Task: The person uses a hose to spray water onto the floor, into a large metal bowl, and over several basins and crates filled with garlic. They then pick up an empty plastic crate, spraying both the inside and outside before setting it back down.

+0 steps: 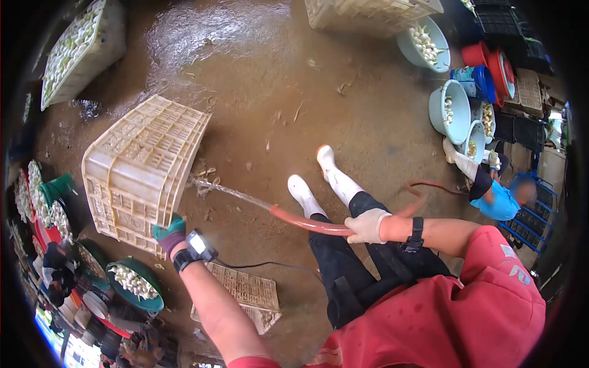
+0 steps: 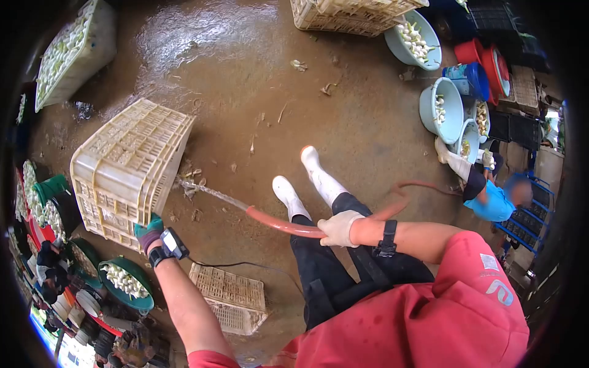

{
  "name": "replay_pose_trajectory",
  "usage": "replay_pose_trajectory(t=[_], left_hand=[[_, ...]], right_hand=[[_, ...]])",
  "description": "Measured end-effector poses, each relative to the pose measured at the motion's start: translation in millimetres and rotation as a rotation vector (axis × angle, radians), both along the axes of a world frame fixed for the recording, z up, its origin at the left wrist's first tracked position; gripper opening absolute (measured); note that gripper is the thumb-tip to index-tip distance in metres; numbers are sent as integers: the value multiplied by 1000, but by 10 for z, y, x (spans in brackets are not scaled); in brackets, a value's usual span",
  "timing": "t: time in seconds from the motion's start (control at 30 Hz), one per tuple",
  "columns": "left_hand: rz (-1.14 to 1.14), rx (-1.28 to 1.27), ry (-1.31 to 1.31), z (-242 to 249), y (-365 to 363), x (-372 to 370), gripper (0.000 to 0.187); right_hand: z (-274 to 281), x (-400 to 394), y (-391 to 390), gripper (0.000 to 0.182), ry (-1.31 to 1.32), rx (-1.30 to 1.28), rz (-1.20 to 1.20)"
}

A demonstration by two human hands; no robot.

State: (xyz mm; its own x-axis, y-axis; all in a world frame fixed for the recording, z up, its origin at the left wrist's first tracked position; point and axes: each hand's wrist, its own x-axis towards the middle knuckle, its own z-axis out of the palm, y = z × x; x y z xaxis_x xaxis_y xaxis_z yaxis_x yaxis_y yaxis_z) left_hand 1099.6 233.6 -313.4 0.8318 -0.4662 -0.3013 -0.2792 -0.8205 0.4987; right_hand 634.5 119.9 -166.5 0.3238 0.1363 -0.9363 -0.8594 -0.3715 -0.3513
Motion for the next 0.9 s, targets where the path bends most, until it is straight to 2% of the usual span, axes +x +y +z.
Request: replay_pose_trajectory(t=[0.03, 0.1, 0.17, 0.23, 0.3, 0.33, 0.37, 0.4, 0.43, 0.5, 0.53, 0.57, 0.6, 0.67, 0.7, 0.77, 0.83, 0.87, 0.9], left_hand=[[-189, 385, -224, 128, 69, 59, 33], [-112, 199, -219, 203, 362, 407, 31], [-235, 180, -316, 701, 428, 568, 29], [-261, -164, -81, 682, 921, 977, 31], [488, -959, 1103, 1160, 1049, 816, 35], [572, -868, 837, 1244, 1199, 606, 38], [577, -791, 862, 1647, 1088, 154, 37], [570, -737, 814, 1419, 1547, 206, 36], [651, -764, 827, 1604, 1517, -229, 37], [435, -518, 657, 1784, 1780, -848, 37], [273, -351, 480, 1687, 2047, -1068, 35], [684, -553, 763, 1720, 2091, -1343, 30], [766, -506, 876, 1602, 2338, -1504, 34], [822, -409, 715, 1404, 2659, -1992, 46], [823, -441, 659, 1410, 2668, -2294, 35], [650, -258, 570, 1272, 2999, -2756, 44], [415, -25, 431, 713, 3740, -3168, 39], [414, -36, 440, 839, 3593, -3327, 39], [300, 252, 488, 1247, 3204, -3570, 47]], right_hand=[[-13, -103, -40, 42, 4, -12, -2], [-38, -285, -50, 45, 79, -121, -56], [-3, -400, -50, 47, 177, -206, -109], [3, -565, -93, 49, 216, -278, -176], [-30, -760, -140, 50, 231, -327, -229], [-36, -842, -149, 50, 247, -358, -291], [-30, -902, -154, 50, 241, -364, -282], [-8, -949, -143, 50, 265, -377, -332], [14, -992, -128, 50, 291, -393, -384], [61, -1101, -47, 50, 305, -423, -401], [93, -1158, -35, 49, 316, -442, -426], [134, -1213, -45, 49, 320, -458, -419], [171, -1275, -51, 49, 346, -465, -475], [268, -1358, -116, 47, 402, -434, -629], [317, -1407, -165, 47, 409, -446, -630], [392, -1556, -283, 46, 400, -458, -777], [420, -1777, -411, 42, 375, -492, -817], [433, -1872, -433, 38, 355, -506, -856], [446, -2001, -458, 38, 356, -519, -851]])
